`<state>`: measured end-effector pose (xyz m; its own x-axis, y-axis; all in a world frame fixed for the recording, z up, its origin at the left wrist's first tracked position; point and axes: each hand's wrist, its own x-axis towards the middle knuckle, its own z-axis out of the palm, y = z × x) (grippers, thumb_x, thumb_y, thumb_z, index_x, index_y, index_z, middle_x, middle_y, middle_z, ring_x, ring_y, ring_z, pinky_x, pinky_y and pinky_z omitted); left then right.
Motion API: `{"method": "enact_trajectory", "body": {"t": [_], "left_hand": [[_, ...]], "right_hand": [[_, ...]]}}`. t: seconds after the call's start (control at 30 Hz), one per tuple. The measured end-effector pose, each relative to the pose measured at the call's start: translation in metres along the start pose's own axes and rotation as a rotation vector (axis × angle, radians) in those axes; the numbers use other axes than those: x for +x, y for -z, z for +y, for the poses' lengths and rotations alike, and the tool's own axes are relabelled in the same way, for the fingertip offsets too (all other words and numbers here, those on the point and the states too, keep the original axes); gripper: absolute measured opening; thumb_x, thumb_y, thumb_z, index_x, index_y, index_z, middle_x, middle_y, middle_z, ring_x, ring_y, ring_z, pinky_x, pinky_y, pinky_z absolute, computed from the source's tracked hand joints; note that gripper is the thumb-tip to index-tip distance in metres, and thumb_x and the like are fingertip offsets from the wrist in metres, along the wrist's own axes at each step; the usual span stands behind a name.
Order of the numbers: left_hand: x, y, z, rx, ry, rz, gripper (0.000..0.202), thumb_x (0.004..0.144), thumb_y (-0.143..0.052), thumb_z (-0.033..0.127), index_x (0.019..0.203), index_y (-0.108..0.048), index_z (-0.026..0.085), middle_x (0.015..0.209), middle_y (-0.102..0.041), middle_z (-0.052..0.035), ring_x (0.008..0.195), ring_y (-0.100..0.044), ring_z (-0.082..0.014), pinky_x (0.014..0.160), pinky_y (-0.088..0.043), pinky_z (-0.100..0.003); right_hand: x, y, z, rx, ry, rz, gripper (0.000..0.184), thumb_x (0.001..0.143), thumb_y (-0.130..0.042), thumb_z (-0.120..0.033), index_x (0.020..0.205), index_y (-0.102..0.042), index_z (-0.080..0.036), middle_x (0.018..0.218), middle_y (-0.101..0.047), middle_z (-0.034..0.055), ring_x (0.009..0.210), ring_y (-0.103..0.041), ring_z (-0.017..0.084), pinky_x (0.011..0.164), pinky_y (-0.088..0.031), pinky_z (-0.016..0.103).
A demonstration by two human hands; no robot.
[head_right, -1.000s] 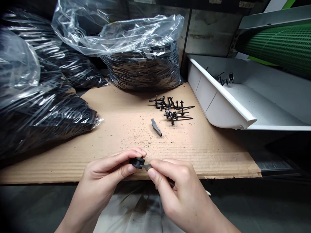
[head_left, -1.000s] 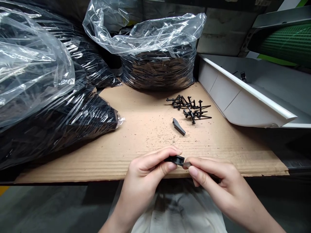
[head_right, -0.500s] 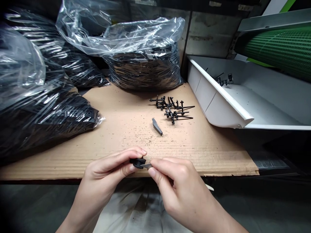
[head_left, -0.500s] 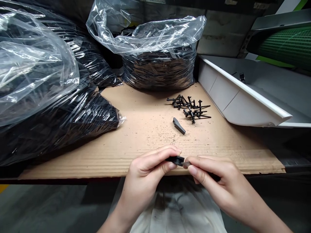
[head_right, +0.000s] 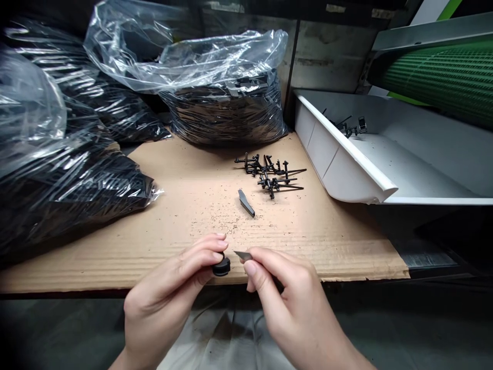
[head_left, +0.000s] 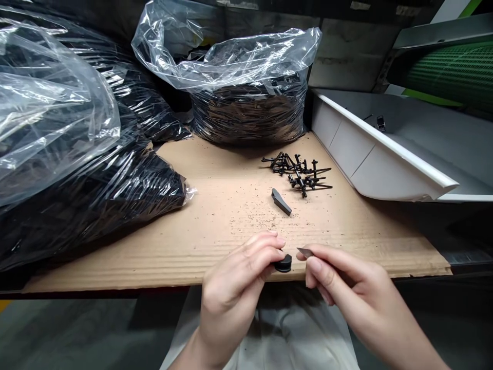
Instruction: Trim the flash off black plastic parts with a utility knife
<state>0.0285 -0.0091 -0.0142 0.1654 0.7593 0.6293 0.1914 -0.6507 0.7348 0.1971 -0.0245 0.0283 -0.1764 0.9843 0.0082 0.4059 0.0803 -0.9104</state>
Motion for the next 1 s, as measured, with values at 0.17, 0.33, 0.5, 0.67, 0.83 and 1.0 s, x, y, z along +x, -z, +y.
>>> {"method": "enact_trajectory", "body": {"t": [0.17,0.33,0.5,0.67,0.83,1.0], "left_hand": [[-0.005,-0.005,-0.003,0.131,-0.126,0.048,0.042,0.072,-0.052,-0.011,0.101,-0.063,0.018,0.103,-0.066,-0.0017,0.1,-0.06,-0.019,0.093,-0.047,-0.034],[-0.005,-0.005,-0.002,0.141,-0.073,0.029,0.048,0.071,-0.054,-0.01,0.103,-0.064,0.024,0.104,-0.067,0.0009,0.1,-0.06,-0.0202,0.093,-0.046,-0.036],[-0.004,-0.003,-0.001,0.14,-0.063,0.0,0.049,0.071,-0.054,-0.01,0.103,-0.065,0.025,0.104,-0.067,0.0026,0.098,-0.061,-0.0175,0.094,-0.046,-0.031],[0.0,0.0,0.005,-0.017,0.073,-0.055,0.046,0.072,-0.056,-0.007,0.1,-0.065,0.028,0.102,-0.068,0.0047,0.095,-0.063,-0.0152,0.092,-0.047,-0.026],[0.005,0.001,0.009,-0.051,0.171,-0.005,0.038,0.072,-0.057,-0.005,0.093,-0.069,0.026,0.097,-0.07,0.0047,0.091,-0.065,-0.0141,0.088,-0.049,-0.024],[0.007,0.001,0.01,-0.024,0.24,0.009,0.029,0.072,-0.062,0.003,0.09,-0.07,0.024,0.091,-0.072,0.0014,0.085,-0.067,-0.0171,0.08,-0.054,-0.025]], "right_hand": [[-0.006,-0.015,0.011,0.028,0.04,0.063,0.022,0.087,-0.044,-0.028,0.07,-0.055,-0.018,0.06,-0.052,-0.0012,0.047,-0.044,0.008,0.043,-0.038,0.019],[-0.003,-0.01,0.007,-0.003,-0.003,-0.034,0.027,0.088,-0.041,-0.029,0.065,-0.051,-0.018,0.058,-0.048,-0.0017,0.047,-0.04,0.008,0.04,-0.032,0.019],[0.002,0.003,0.002,-0.029,-0.021,-0.179,0.028,0.088,-0.04,-0.026,0.062,-0.047,-0.017,0.056,-0.043,-0.0037,0.052,-0.04,0.008,0.048,-0.032,0.021],[0.019,0.019,0.004,0.138,-0.052,-0.443,0.025,0.086,-0.045,-0.025,0.065,-0.053,-0.015,0.052,-0.041,-0.0054,0.049,-0.036,0.006,0.046,-0.028,0.02],[0.021,0.02,0.003,0.361,-0.181,-0.662,0.021,0.083,-0.051,-0.029,0.077,-0.062,-0.012,0.05,-0.046,-0.0047,0.043,-0.035,0.004,0.042,-0.026,0.018],[0.006,0.014,0.002,0.342,-0.155,-0.34,0.021,0.082,-0.052,-0.032,0.082,-0.064,-0.015,0.058,-0.051,-0.0026,0.046,-0.038,0.006,0.045,-0.032,0.02]]}}
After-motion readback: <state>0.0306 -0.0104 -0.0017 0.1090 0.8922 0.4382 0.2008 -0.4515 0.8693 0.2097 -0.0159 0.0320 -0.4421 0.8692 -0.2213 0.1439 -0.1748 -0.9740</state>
